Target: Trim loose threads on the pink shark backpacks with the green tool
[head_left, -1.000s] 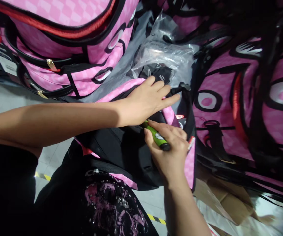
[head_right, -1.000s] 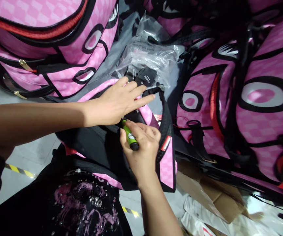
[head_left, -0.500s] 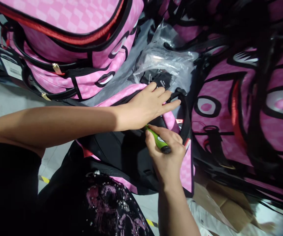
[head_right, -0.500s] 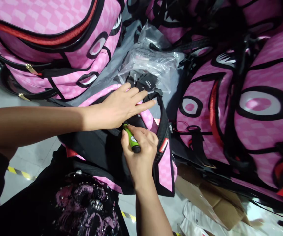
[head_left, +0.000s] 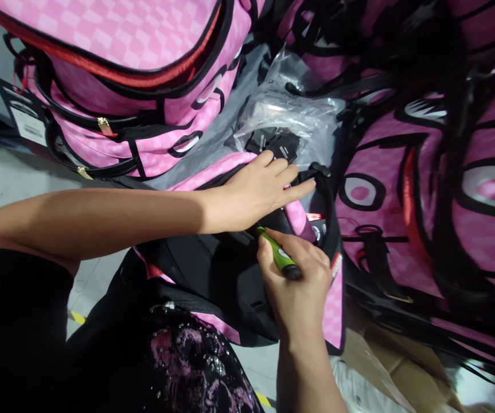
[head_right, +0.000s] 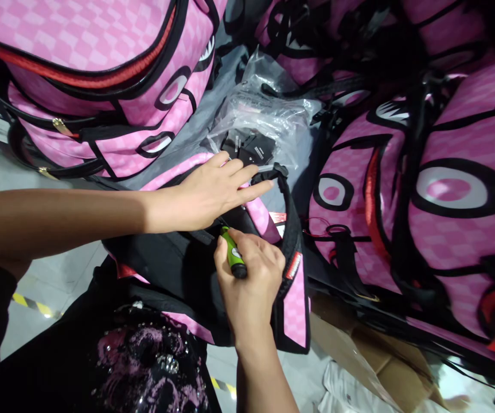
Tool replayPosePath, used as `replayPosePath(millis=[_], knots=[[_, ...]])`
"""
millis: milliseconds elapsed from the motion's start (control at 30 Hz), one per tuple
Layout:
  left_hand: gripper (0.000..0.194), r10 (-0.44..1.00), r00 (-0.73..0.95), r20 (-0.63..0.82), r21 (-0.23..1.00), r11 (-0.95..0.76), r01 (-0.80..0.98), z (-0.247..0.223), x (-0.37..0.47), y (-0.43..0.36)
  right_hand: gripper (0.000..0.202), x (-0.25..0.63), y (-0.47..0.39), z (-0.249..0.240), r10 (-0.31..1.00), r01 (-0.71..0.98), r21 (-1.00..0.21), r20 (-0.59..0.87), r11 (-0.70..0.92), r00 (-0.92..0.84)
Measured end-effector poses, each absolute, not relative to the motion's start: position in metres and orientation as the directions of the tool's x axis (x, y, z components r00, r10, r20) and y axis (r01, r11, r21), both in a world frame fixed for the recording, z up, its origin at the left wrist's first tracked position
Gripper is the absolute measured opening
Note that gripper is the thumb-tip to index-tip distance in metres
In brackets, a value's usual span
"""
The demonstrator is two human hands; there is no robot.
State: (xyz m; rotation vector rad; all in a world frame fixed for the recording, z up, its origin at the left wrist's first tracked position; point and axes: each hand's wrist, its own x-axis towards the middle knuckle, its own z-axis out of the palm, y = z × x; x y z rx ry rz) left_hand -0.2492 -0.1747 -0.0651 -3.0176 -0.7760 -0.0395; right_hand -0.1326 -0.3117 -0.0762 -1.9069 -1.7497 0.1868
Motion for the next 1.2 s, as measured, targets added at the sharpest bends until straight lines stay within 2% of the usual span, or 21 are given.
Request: replayPosePath(millis=[67,167,233,333,433,533,633,733,800,967,1200], knots=[[0.072,0.479,0.877,0.045,-0.004,-0.877,0.48,-0.066,-0.249,-0.175,0.015,-0.133,-0.31,-0.077,0.954,0.878,-0.478,0.259,-0.006,0.148],[0.074,0.466,0.884,0.02,0.011,-0.885,0.466,-0.063,-0.251,-0.171,0.016,-0.135,-0.308,-0.08,0.964,0.792,-0.61,0.208,-0.004,0.166],[0.082,0.436,0.9,-0.019,0.019,-0.9,0.436,-0.056,-0.257,-0.166,0.017,-0.135,-0.309,-0.08,0.967,0.73,-0.683,0.168,-0.027,0.193],[0.105,0.465,0.878,-0.109,0.03,-0.882,0.471,-0.042,-0.273,-0.162,0.017,-0.137,-0.314,-0.08,0.952,0.724,-0.69,0.21,-0.018,0.223],[0.124,0.552,0.813,-0.184,0.041,-0.822,0.568,-0.033,-0.288,-0.165,0.016,-0.144,-0.315,-0.083,0.938,0.734,-0.676,0.293,0.065,0.186],[0.131,0.615,0.771,-0.164,0.035,-0.778,0.628,-0.035,-0.29,-0.174,0.017,-0.154,-0.31,-0.092,0.917,0.702,-0.701,0.353,0.129,0.184],[0.134,0.67,0.723,-0.169,-0.031,-0.736,0.676,-0.041,-0.282,-0.18,0.018,-0.161,-0.304,-0.103,0.906,0.677,-0.723,0.368,0.138,0.208],[0.133,0.696,0.697,-0.172,-0.111,-0.717,0.688,-0.046,-0.276,-0.181,0.019,-0.161,-0.302,-0.11,0.904,0.669,-0.729,0.373,0.146,0.209],[0.125,0.684,0.713,-0.154,-0.122,-0.729,0.673,-0.048,-0.277,-0.179,0.019,-0.159,-0.302,-0.111,0.903,0.669,-0.729,0.374,0.147,0.209],[0.11,0.596,0.784,-0.175,-0.044,-0.8,0.598,-0.045,-0.288,-0.172,0.02,-0.152,-0.306,-0.106,0.913,0.658,-0.737,0.361,0.154,0.191],[0.102,0.589,0.773,-0.234,0.024,-0.792,0.611,-0.041,-0.288,-0.167,0.02,-0.159,-0.301,-0.099,0.929,0.651,-0.751,0.311,0.111,0.201]])
